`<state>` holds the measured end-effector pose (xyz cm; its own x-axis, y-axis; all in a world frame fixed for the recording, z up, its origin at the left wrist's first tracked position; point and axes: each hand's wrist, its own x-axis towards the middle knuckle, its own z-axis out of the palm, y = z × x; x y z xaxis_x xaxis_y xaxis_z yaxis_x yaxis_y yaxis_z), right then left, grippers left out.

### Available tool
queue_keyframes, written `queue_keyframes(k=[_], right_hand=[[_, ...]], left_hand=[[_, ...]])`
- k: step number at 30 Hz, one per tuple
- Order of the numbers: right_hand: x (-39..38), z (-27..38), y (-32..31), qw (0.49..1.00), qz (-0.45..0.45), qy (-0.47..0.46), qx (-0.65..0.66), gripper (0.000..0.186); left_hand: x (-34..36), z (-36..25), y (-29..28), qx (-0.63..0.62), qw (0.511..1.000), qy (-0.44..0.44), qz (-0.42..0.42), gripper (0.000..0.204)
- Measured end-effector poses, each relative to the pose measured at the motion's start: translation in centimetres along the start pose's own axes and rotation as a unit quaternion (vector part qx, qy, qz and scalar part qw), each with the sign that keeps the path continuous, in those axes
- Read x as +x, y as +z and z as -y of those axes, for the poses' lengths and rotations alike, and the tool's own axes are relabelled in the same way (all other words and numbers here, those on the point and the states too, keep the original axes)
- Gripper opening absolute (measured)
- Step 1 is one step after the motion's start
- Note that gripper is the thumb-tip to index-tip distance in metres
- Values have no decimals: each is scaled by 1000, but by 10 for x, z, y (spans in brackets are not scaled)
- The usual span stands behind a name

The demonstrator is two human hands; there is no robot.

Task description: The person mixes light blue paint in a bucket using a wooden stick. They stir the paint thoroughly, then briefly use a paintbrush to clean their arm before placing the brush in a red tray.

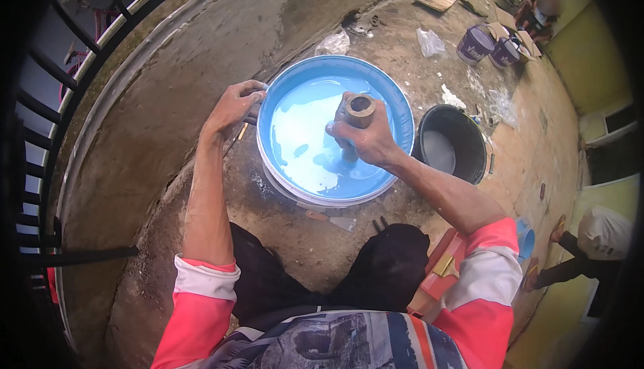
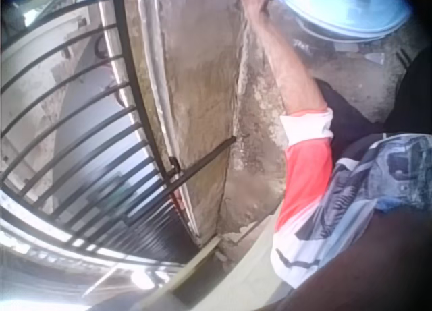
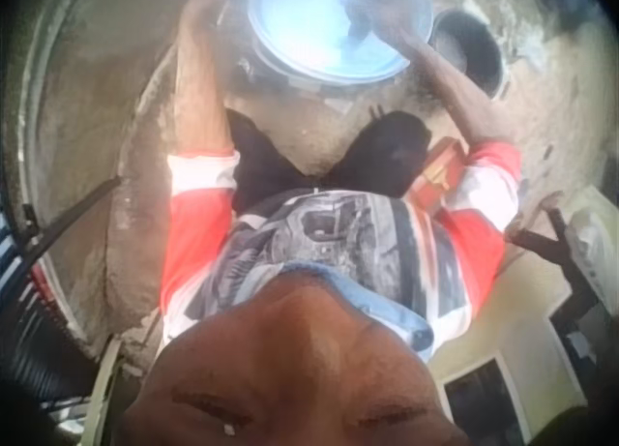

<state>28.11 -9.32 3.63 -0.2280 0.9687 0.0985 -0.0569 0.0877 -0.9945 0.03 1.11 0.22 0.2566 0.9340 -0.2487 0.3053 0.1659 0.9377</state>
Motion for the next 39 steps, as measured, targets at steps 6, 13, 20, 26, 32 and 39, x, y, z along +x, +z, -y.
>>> queue_keyframes(k=[6,13,20,26,32,39], right_hand=[[42,-18,71,988,16,-128,-88,18],[120,-37,47,953,-65,-240,-170,18],[55,-18,-32,988,-74,-53,-123,18],[-5,3,2,998,-18,-10,67,17],[57,-22,54,995,-33,-92,7,16],[120,-45,13,968,-128,-173,-129,17]], left_hand=[[2,-1,-2,-8,1000,1,7,26],[0,-9,0,1,1000,-7,24,32],[0,-2,-1,3,1000,-5,8,31],[-2,-3,-1,12,1000,-1,-2,30],[0,-8,1,-6,1000,-9,4,31],[2,-1,-5,-13,1000,-12,10,29]])
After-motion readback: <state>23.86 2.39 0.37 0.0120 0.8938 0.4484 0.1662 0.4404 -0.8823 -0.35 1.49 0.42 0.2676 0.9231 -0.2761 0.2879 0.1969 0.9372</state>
